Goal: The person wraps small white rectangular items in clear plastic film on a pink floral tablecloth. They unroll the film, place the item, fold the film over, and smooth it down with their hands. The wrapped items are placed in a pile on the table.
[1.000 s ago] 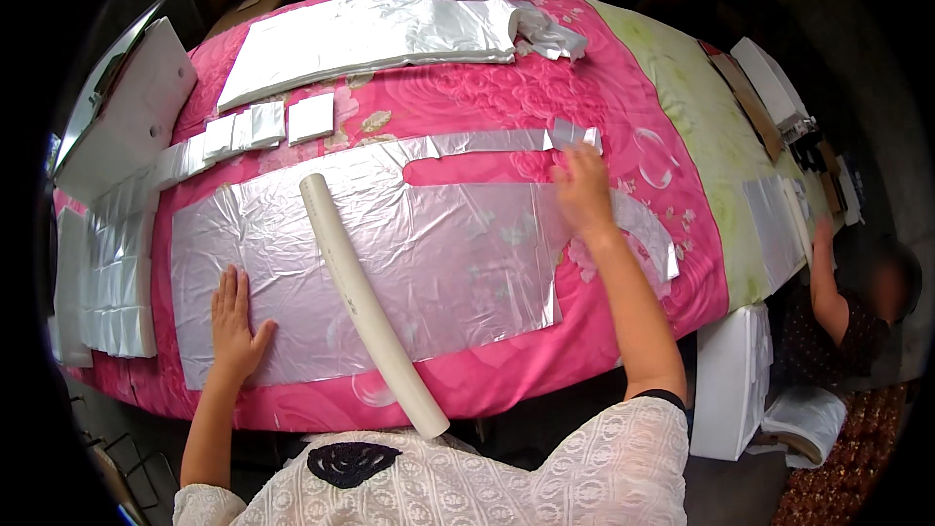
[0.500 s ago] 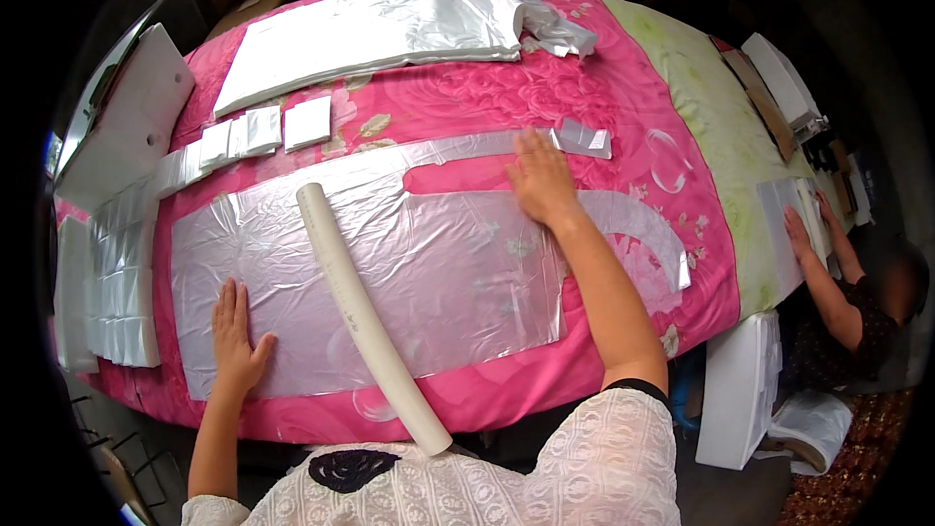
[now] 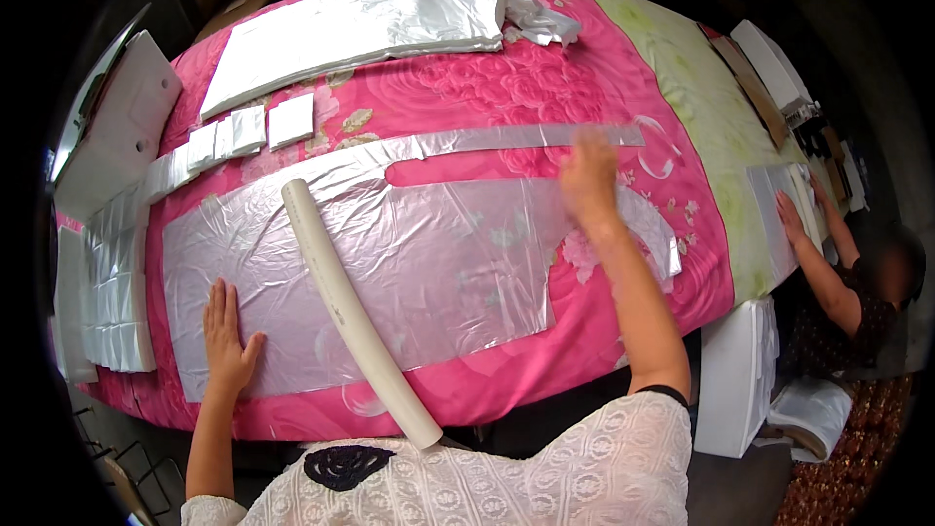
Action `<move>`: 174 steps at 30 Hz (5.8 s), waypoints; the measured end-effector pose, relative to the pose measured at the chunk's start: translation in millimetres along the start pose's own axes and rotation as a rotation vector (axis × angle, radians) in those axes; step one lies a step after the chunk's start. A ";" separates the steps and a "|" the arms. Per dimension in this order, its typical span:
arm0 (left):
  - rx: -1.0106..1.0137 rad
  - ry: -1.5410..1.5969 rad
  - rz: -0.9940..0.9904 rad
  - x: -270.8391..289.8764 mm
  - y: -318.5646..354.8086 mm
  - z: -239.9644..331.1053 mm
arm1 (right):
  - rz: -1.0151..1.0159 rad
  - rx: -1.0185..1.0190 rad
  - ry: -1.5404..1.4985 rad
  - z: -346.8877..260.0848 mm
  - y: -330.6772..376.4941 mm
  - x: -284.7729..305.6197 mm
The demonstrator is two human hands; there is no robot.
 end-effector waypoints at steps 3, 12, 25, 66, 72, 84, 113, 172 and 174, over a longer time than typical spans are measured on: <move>0.006 0.012 -0.004 -1.9 -0.3 -0.6 | -0.180 0.441 -0.275 -116.7 78.4 16.3; -0.041 -0.027 0.007 3.0 -0.7 9.1 | -0.082 -0.038 -0.046 64.8 89.4 5.2; -0.298 0.437 -0.133 -53.7 -38.2 190.3 | 0.145 -0.310 -0.010 92.2 100.5 37.7; 0.425 1.610 -0.572 -81.0 -15.8 175.4 | -0.329 0.299 -0.667 -159.6 140.4 71.8; 0.439 1.609 -0.557 -84.0 -14.1 174.9 | -0.389 0.366 -0.893 -184.7 151.7 82.4; 0.456 1.627 -0.576 -78.7 -14.0 176.6 | -0.391 -0.069 -1.066 -130.6 139.9 55.6; 0.624 0.932 -0.179 47.4 6.4 -148.5 | -0.791 0.139 -0.415 -207.5 238.9 89.2; -0.403 0.185 0.049 -91.8 -46.2 174.4 | -0.515 0.826 -0.858 -552.8 144.3 98.0; -0.402 0.202 0.014 -99.7 -49.5 177.1 | -0.494 0.912 -0.867 -554.9 153.5 109.3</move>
Point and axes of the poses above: each hand's wrist, its own y-axis away from the middle knuckle, its own x-axis out of the back of the hand, z = x × y, the point moved 9 cm from there along -y, towards the middle knuckle, and after that the axes turned 14 degrees about y, right-handed, at the moved point
